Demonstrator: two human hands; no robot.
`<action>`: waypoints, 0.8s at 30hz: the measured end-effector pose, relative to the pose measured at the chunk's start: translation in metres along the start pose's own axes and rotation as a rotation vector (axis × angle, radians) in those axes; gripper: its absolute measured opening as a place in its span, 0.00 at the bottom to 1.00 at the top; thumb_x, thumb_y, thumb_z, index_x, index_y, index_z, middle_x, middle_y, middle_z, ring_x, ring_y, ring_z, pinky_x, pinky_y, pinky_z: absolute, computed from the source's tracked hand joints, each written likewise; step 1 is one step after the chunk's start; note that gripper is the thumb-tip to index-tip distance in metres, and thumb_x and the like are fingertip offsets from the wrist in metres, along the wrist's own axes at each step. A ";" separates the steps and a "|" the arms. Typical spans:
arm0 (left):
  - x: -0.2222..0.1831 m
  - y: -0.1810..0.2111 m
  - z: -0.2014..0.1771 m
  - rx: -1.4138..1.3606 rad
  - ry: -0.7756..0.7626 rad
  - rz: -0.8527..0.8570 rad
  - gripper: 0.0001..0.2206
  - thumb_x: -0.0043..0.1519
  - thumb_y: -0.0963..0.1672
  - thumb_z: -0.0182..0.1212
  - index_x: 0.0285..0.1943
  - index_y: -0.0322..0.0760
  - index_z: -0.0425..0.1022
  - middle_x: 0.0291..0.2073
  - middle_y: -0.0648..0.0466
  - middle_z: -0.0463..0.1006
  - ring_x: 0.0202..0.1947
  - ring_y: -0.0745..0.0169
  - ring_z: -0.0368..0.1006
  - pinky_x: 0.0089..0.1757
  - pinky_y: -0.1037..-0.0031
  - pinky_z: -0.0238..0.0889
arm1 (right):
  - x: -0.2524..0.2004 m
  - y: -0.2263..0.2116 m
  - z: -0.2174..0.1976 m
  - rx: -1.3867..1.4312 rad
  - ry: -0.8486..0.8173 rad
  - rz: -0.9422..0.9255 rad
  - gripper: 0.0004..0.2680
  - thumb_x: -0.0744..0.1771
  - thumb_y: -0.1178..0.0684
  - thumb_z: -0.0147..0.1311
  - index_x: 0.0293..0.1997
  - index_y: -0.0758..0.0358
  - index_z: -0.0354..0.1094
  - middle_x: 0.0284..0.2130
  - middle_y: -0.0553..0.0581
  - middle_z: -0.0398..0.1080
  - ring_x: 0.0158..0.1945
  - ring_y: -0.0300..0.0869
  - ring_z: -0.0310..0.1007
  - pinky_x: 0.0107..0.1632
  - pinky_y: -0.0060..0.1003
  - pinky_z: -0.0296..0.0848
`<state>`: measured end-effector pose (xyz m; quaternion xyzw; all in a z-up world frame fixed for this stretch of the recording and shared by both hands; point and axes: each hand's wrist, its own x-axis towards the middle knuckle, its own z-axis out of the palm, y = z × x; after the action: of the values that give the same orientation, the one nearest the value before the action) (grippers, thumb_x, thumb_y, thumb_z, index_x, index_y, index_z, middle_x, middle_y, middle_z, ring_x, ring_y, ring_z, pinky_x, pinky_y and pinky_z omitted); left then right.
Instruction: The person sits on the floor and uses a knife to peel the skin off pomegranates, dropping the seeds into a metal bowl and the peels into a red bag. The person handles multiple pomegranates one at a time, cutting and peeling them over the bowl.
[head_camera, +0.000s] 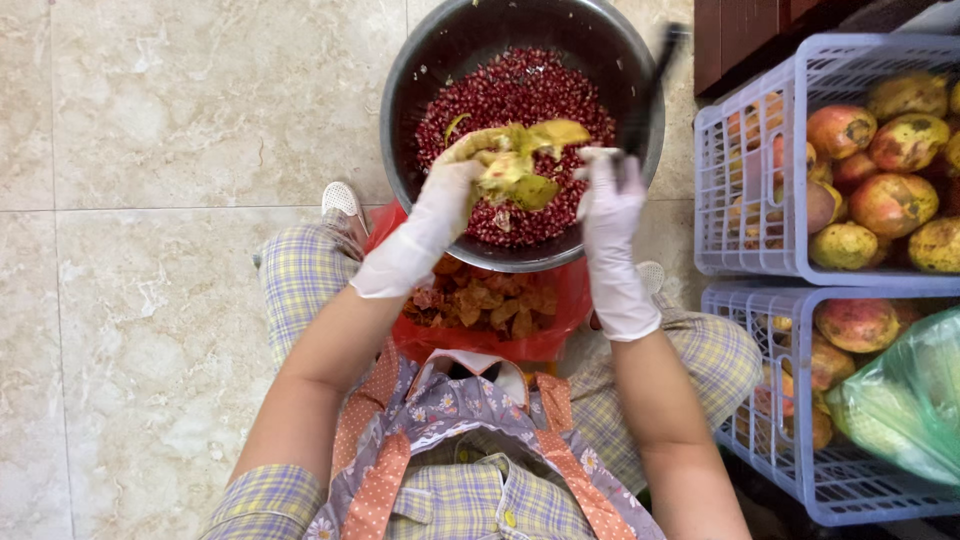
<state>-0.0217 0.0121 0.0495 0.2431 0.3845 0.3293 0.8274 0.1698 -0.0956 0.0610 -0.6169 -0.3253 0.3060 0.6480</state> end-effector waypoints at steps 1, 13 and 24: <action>-0.007 0.010 -0.004 -0.092 -0.108 -0.001 0.20 0.58 0.34 0.48 0.59 0.32 0.73 0.46 0.45 0.80 0.43 0.56 0.77 0.44 0.69 0.77 | 0.004 -0.002 -0.007 0.094 0.010 0.059 0.09 0.72 0.48 0.48 0.45 0.61 0.72 0.31 0.52 0.74 0.25 0.36 0.67 0.27 0.30 0.66; -0.100 -0.027 -0.124 -0.458 -0.136 -0.001 0.21 0.67 0.45 0.50 0.65 0.23 0.71 0.55 0.39 0.80 0.51 0.44 0.79 0.52 0.54 0.75 | -0.024 -0.015 -0.030 0.155 -0.124 0.057 0.20 0.75 0.36 0.41 0.60 0.64 0.69 0.26 0.46 0.65 0.25 0.31 0.64 0.27 0.25 0.62; -0.137 -0.094 -0.168 -0.827 0.162 -0.104 0.23 0.63 0.48 0.48 0.62 0.28 0.71 0.52 0.40 0.80 0.48 0.41 0.79 0.49 0.52 0.73 | -0.043 -0.047 -0.019 0.093 -0.294 0.047 0.09 0.73 0.49 0.51 0.50 0.63 0.73 0.45 0.57 0.77 0.34 0.34 0.75 0.38 0.28 0.76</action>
<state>-0.1889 -0.1254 -0.0454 -0.1556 0.2956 0.4317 0.8379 0.1591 -0.1440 0.1051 -0.5421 -0.3876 0.4230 0.6140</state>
